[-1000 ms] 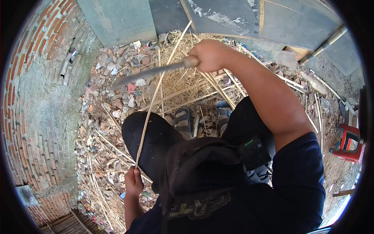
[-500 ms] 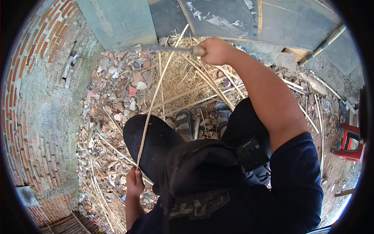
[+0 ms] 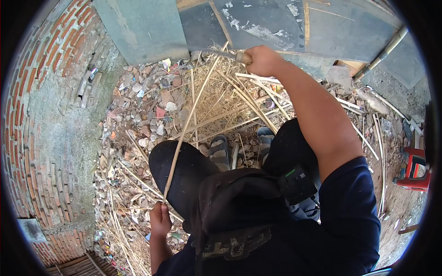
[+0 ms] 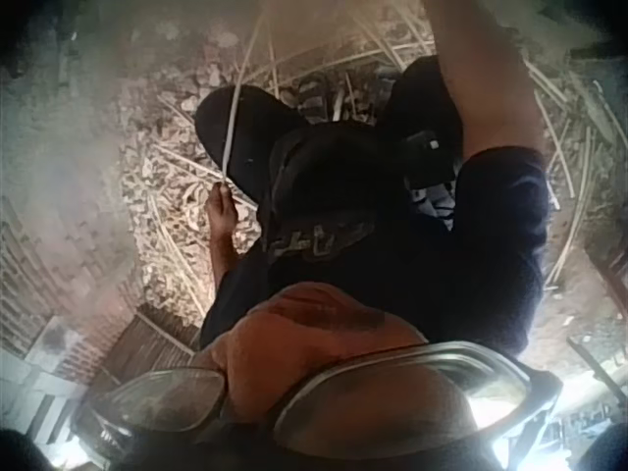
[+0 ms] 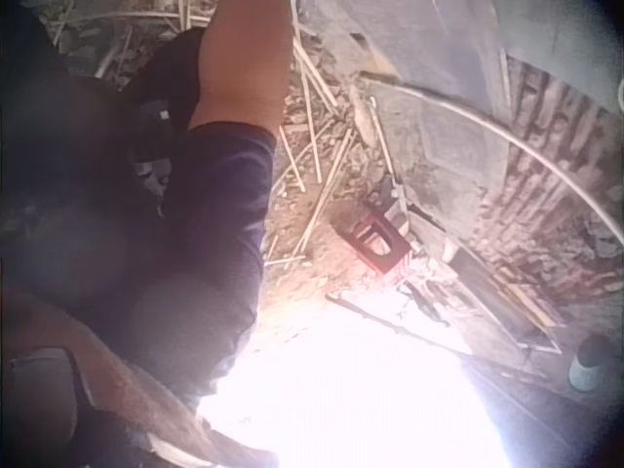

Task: The person holds a bamboo strip in one hand and shaves it down repeatedly with a knife held in the other hand.

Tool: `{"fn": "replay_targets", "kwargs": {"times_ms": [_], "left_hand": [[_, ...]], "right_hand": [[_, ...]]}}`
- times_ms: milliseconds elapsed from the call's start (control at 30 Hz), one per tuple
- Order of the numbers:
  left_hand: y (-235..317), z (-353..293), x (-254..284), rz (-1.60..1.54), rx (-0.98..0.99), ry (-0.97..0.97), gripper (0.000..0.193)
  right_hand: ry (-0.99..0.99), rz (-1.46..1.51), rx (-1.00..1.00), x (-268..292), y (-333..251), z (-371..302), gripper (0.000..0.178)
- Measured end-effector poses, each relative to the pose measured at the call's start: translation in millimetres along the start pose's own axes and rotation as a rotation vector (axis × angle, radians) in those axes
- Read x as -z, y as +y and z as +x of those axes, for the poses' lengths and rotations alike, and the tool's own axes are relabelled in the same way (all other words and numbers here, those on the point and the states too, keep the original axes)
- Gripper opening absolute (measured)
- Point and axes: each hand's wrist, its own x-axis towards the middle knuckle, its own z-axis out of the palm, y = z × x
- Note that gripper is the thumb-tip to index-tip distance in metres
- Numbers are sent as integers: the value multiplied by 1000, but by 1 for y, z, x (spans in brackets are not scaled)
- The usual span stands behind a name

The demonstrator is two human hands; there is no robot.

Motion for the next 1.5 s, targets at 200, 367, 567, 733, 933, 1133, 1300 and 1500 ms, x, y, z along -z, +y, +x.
{"fn": "replay_targets", "kwargs": {"times_ms": [200, 367, 567, 733, 933, 1133, 1300, 1500], "left_hand": [[2, -2, 1, 12, -111, 96, 36], [-12, -3, -7, -21, -116, 134, 37], [-9, 3, -6, -10, -134, 103, 42], [-12, 1, -5, -42, -131, 137, 43], [4, 3, -10, -254, -5, 56, 30], [7, 2, -10, -341, 102, 7, 22], [-2, -27, -6, 206, 4, 204, 16], [-21, -44, -10, 302, 44, 218, 18]], "right_hand": [[127, -54, 4, 11, 12, -9, 34], [83, -17, 76, 23, -14, -22, 35], [111, 13, -11, 8, 35, 0, 39], [177, 75, -185, 13, 46, -2, 45], [135, 261, -147, 34, 0, -22, 50], [49, 244, 137, 22, -55, -33, 35], [-15, 74, 301, -1, -62, -29, 28], [-63, -2, 315, -5, -64, -31, 27]]}}
